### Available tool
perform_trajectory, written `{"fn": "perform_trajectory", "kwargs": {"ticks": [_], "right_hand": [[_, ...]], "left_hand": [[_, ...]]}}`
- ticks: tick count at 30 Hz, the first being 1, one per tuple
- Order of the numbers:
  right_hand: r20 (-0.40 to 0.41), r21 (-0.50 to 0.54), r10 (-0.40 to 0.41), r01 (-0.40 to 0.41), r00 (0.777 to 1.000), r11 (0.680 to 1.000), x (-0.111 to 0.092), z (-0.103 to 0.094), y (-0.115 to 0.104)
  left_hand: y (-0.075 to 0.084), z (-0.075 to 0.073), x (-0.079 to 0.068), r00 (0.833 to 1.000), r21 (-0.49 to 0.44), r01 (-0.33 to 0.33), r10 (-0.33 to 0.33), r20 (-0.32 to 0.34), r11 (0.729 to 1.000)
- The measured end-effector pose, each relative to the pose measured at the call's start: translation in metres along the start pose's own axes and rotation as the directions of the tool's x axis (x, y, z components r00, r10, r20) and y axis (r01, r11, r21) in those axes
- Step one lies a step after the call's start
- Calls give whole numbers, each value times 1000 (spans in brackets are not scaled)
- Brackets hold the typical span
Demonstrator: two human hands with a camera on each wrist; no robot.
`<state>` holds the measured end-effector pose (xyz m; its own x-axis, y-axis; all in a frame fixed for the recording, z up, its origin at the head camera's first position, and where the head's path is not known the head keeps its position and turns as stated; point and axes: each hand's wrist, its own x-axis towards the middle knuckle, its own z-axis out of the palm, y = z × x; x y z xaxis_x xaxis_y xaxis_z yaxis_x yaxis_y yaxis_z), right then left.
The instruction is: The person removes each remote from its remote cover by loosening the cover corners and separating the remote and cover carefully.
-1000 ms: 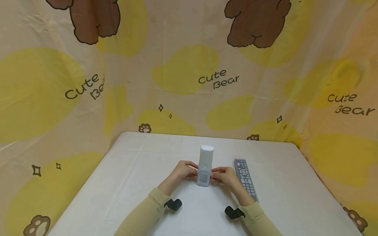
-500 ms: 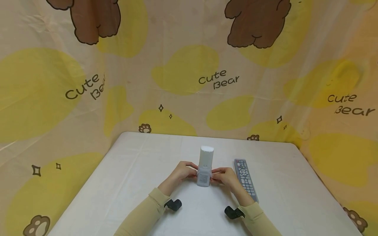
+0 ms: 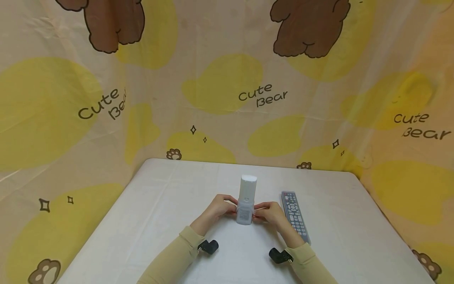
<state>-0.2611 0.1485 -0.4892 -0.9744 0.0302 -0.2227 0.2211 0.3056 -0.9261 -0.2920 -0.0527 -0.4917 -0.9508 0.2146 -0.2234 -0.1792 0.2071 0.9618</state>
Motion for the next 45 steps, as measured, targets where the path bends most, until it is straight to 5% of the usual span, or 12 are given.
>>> {"fn": "perform_trajectory", "kwargs": {"ticks": [22, 45], "right_hand": [[1, -98, -21, 21, 1000, 995, 1, 2, 4], [44, 53, -36, 34, 998, 998, -8, 3, 1]], "left_hand": [[-1, 1, -4, 1000, 76, -30, 31, -6, 997], [-7, 0, -4, 997, 86, -81, 80, 20, 993]]}}
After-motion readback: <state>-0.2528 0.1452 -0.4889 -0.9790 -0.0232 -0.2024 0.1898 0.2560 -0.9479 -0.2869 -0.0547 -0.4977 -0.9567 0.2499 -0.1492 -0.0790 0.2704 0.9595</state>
